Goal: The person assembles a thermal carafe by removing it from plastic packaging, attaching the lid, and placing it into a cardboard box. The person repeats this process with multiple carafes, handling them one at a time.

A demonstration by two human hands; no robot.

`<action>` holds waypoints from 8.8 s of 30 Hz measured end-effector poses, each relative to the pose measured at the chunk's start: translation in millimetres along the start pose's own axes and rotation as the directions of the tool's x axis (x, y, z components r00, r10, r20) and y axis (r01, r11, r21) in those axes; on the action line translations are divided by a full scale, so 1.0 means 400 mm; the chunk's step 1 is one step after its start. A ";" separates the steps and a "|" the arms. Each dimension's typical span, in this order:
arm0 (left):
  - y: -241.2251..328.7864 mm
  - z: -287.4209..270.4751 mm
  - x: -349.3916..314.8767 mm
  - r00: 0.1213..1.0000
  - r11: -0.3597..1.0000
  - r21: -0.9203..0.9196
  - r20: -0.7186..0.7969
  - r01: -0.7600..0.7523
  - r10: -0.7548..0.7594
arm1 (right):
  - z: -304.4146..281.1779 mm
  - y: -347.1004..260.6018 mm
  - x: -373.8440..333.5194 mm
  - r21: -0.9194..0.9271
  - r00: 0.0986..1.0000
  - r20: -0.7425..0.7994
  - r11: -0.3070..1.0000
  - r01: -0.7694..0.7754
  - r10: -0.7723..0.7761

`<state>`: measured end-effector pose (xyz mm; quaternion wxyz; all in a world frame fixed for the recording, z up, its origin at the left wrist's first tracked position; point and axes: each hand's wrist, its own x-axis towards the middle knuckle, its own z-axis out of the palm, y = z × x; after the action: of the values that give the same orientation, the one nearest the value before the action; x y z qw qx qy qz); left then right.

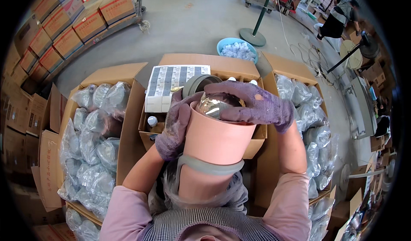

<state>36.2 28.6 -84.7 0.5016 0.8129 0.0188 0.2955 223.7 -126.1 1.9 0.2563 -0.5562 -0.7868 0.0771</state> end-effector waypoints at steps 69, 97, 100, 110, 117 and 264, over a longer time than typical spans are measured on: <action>0.019 0.015 -0.112 0.979 0.952 0.268 -0.097 -0.145 0.177 | 0.065 -0.137 0.054 -0.300 0.897 0.436 0.952 0.066 0.075; 0.020 -0.103 -0.020 0.889 0.932 -0.246 -0.310 0.266 -0.336 | 0.119 -0.147 0.029 -0.388 0.957 0.287 0.917 0.088 0.030; -0.031 -0.087 0.007 0.920 0.925 -0.377 -0.348 0.040 -0.182 | 0.122 -0.138 0.025 -0.407 0.957 0.275 0.913 0.033 0.088; -0.016 -0.115 0.040 0.967 0.774 -0.613 -0.254 -0.162 0.000 | 0.009 -0.100 0.019 0.023 0.944 0.152 0.954 -0.300 0.294; -0.015 -0.056 0.025 0.946 0.778 -0.610 -0.318 -0.151 -0.066 | 0.114 -0.009 0.031 -0.120 0.951 0.287 0.989 -0.087 0.118; 0.133 0.131 -0.135 0.990 0.792 -0.596 0.116 0.132 -0.077 | -0.123 -0.312 0.004 0.197 0.966 0.131 0.961 0.196 -0.224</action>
<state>3.6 -57.7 -82.7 0.7497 0.6210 -0.0527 0.2227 143.1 -178.9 95.2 0.2522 -0.4361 -0.8482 0.1634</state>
